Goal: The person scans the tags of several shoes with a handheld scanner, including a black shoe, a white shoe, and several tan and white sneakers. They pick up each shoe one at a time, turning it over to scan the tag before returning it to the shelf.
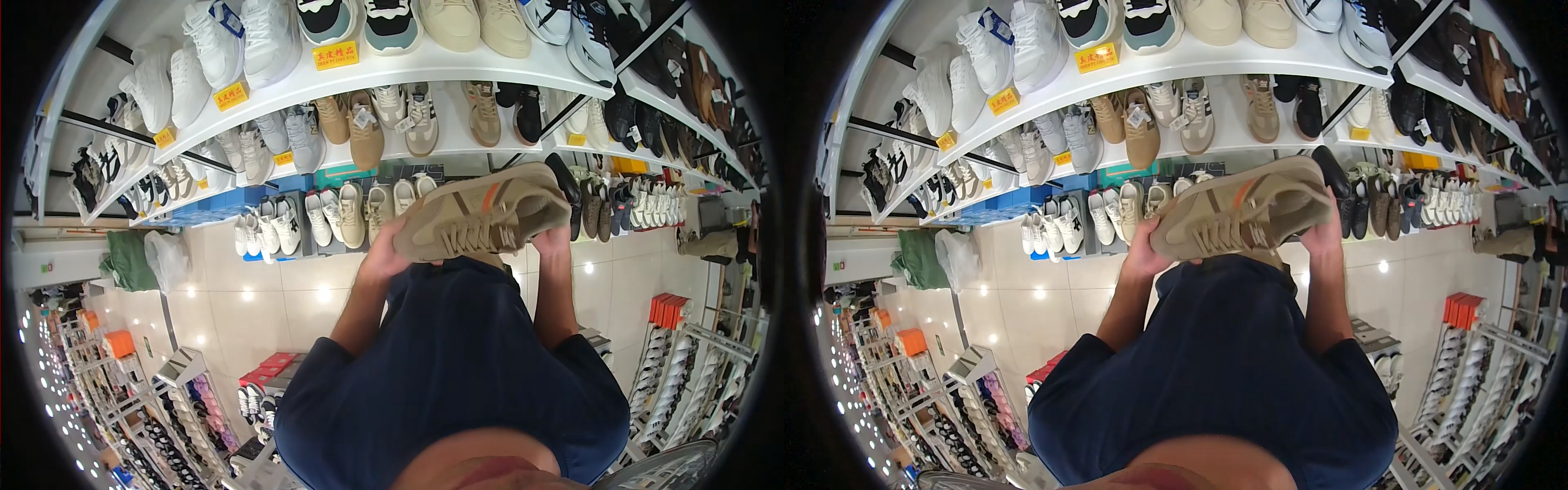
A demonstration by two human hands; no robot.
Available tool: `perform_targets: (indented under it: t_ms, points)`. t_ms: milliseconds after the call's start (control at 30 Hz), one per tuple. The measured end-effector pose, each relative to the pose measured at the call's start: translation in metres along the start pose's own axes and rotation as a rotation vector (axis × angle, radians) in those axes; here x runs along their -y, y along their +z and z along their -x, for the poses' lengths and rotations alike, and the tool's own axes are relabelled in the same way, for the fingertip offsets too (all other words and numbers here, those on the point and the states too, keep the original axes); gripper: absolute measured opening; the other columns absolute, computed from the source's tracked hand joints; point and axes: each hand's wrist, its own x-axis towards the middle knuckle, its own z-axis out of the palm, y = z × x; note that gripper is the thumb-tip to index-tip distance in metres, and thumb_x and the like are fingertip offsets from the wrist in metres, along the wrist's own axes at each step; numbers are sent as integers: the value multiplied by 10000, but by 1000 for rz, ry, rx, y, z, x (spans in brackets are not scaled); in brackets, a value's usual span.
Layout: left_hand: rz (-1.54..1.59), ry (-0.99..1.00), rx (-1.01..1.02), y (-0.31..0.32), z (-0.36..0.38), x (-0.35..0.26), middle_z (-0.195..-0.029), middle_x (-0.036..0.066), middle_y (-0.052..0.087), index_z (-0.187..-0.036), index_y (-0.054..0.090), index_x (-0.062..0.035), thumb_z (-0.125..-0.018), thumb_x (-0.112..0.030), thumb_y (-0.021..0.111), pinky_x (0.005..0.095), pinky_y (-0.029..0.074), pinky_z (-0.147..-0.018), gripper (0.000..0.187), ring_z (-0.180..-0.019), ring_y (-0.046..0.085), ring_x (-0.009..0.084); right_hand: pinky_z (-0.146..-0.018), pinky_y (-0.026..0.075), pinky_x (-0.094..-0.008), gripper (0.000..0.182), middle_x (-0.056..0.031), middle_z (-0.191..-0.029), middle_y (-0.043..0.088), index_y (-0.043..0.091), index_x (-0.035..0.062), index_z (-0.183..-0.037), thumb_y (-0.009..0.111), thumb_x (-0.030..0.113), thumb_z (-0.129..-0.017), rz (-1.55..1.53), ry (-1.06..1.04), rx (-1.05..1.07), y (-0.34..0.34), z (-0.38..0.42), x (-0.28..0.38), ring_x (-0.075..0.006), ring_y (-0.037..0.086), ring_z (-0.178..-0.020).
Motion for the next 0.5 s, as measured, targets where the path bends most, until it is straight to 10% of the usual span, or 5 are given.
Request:
perform_targets:
  t_ms: [100,200,300,500]
  points:
    - [411,-167,474,-26,-5,9,-1561,141,348,-1563,198,-28,-933,-442,535,432,306,-1172,826,-1428,364,279,-1035,471,-424,455,-100,-1333,599,517,63,-1373,442,370,-1046,53,-46,-25,0,-3,-6,-255,579,-1211]
    - [112,-246,188,-7,-9,9,-1505,202,409,-1544,259,-44,-909,-447,542,580,429,-1060,803,-1367,443,357,-1069,447,-425,464,-95,-1366,578,492,78,-1401,444,375,-1047,36,-59,-85,-5,-12,-11,-255,559,-1247]
    - [-241,-19,120,14,-24,17,-1570,184,304,-1561,177,-5,-872,-351,648,376,322,-1160,903,-1399,405,303,-1110,410,-439,478,-104,-1406,551,475,88,-1417,443,386,-1045,25,-43,-105,0,-17,-17,-262,516,-1310]
    - [-871,20,-54,15,-55,43,-1480,227,417,-1532,185,63,-765,-282,793,377,327,-1147,1038,-1373,429,297,-672,496,-311,294,-24,-1069,660,575,105,-1249,560,274,-1009,71,55,-244,-1,-23,-22,-159,623,-888]
